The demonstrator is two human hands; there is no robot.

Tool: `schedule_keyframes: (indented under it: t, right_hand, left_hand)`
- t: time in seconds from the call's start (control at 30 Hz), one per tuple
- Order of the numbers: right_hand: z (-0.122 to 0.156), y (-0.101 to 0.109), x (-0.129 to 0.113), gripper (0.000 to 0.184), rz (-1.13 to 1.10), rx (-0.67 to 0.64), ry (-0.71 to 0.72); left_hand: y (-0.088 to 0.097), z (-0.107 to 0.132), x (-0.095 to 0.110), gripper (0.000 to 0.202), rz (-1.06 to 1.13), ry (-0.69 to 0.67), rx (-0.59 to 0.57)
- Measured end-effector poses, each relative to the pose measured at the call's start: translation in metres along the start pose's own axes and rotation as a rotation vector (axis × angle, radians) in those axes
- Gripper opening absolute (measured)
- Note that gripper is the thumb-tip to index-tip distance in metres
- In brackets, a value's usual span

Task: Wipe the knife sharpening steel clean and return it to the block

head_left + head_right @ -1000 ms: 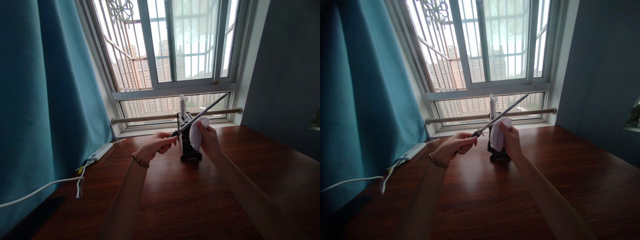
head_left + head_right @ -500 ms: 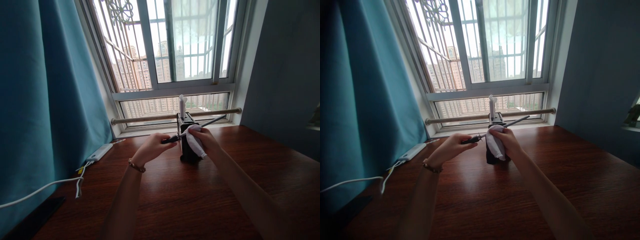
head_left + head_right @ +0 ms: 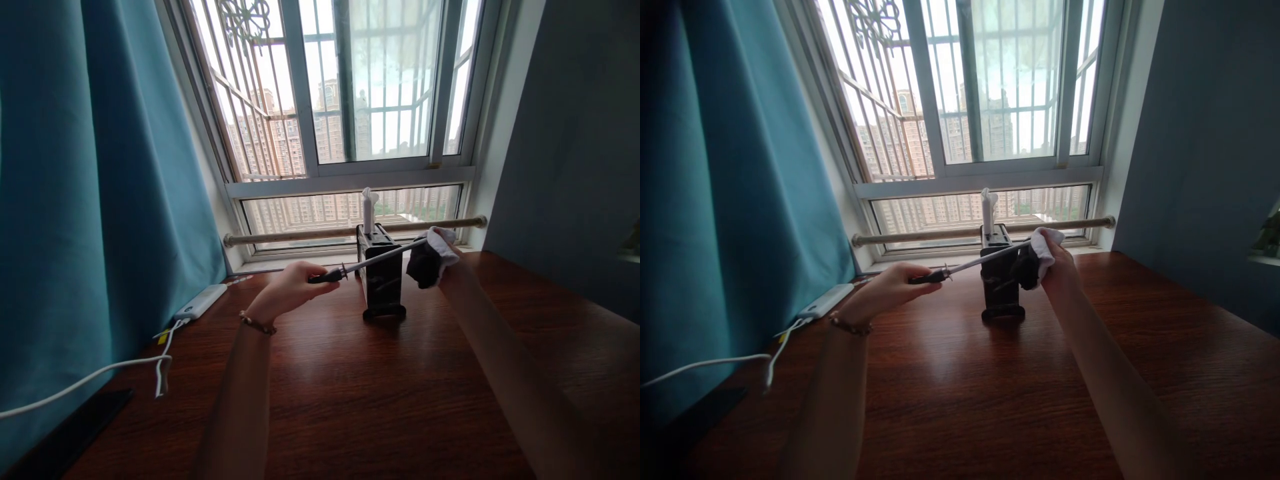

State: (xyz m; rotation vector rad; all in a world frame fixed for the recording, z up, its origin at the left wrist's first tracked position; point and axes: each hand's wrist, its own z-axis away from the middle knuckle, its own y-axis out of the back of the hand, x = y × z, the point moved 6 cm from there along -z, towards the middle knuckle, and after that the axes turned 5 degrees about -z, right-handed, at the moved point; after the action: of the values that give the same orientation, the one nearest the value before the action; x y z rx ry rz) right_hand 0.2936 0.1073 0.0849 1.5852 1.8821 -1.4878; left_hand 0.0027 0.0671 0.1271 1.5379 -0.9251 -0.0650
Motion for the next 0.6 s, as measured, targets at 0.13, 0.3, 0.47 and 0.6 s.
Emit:
schedule_keyframes:
  t: [0.13,0.3,0.47,0.6]
  right_hand:
    - [-0.001,0.0,0.002,0.035,-0.172,0.015,-0.026]
    - [0.006,-0.006,-0.007,0.027,-0.296,0.045,-0.075]
    - [0.011,-0.006,-0.01,0.015,-0.312,0.183,-0.154]
    - [0.01,0.001,-0.008,0.006,-0.274,0.27,-0.169]
  left_hand:
    - [0.005,0.002,0.003,0.041,-0.17,-0.075,0.057]
    - [0.013,0.005,0.006,0.041,-0.352,-0.108,0.139]
    - [0.015,0.008,-0.002,0.041,-0.348,-0.093,0.106]
    - [0.02,0.009,-0.009,0.041,-0.384,-0.058,0.109]
